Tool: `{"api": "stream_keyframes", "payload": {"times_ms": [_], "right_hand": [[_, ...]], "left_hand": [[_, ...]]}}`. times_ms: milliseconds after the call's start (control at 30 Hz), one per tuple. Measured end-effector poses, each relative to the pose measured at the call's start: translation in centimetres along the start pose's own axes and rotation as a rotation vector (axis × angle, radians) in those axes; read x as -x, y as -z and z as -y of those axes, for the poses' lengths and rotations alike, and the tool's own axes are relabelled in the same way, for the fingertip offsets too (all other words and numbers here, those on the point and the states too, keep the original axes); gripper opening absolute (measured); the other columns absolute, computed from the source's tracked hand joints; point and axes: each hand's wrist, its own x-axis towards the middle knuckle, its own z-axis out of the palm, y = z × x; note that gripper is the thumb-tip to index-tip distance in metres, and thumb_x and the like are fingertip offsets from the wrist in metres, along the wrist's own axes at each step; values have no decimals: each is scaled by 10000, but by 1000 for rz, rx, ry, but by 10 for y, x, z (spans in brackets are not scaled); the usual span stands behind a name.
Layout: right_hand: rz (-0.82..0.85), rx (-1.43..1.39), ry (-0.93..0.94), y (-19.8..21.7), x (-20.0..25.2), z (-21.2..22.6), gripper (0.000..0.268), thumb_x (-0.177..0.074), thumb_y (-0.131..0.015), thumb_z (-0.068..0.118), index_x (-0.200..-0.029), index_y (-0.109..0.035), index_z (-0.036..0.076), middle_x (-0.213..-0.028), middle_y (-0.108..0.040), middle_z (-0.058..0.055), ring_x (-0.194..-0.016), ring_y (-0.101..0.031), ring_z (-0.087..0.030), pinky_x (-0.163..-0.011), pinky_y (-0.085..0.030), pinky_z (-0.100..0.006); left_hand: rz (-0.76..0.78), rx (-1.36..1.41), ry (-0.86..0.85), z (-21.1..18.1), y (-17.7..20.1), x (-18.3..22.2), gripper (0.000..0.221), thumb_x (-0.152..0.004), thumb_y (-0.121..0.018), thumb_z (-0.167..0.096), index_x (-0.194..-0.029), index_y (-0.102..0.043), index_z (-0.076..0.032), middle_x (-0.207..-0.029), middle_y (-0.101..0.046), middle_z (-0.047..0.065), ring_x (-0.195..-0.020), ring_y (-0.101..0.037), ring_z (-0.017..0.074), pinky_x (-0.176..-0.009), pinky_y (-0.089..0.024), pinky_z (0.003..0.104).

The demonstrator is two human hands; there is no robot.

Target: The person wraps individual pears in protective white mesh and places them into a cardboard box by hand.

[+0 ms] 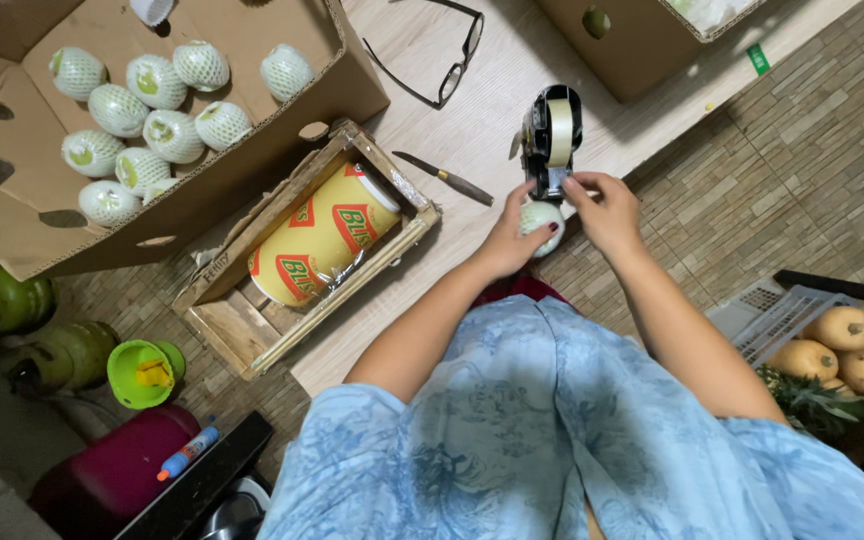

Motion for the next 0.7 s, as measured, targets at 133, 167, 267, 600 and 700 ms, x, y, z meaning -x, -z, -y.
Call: {"api": "stream_keyframes", "payload": {"times_ms": [133,167,267,600,700], "right_hand": [[58,-28,-108,-19,-12,-4,189,-934,-839,390,-1008,-810,218,-942,-744,-45,-858,-717,-219,-720,-556,-355],[45,-59,-112,-20,-15,-5,150,-895,-850,336,-988,-813,223,-916,-719,-35,-808,-699,-185,-680,-556,-323],[-34,-10,51,-16,-6,1,113,-879,-868,235,-969,-817,188,-917,-665,-54,-805,-669,-220,-685,-546,-333],[18,-695,-400,12,82,29,178,-977,-747,134,-1106,-699,20,-797,-702,-34,-594,-575,-15,-487,-469,-125],[30,-745,-359,17,84,35,837,-974,-745,55,-1566,-186,-137,-819,-676,-98,-600,-590,-47,-493,-500,-143]], "left_hand": [[63,-15,-68,30,-14,-36,883,-880,-767,-345,-1595,-268,-208,-1546,-385,352,-1436,-393,535,-1251,-304,573],[41,-24,-68,40,-19,-43,849,-865,-776,-347,-1564,-315,-207,-1465,-470,330,-1389,-460,506,-1219,-354,563],[-37,36,-124,60,-35,-52,731,-872,-771,-292,-1495,-412,-165,-1398,-549,283,-1373,-501,441,-1211,-366,535],[-28,87,75,42,-39,-46,708,-915,-747,-417,-1520,-390,-326,-1530,-423,288,-1448,-425,430,-1242,-327,484],[-45,73,116,32,-27,-35,868,-900,-754,-422,-1576,-241,-242,-1575,-253,364,-1496,-291,505,-1276,-226,543]]}}
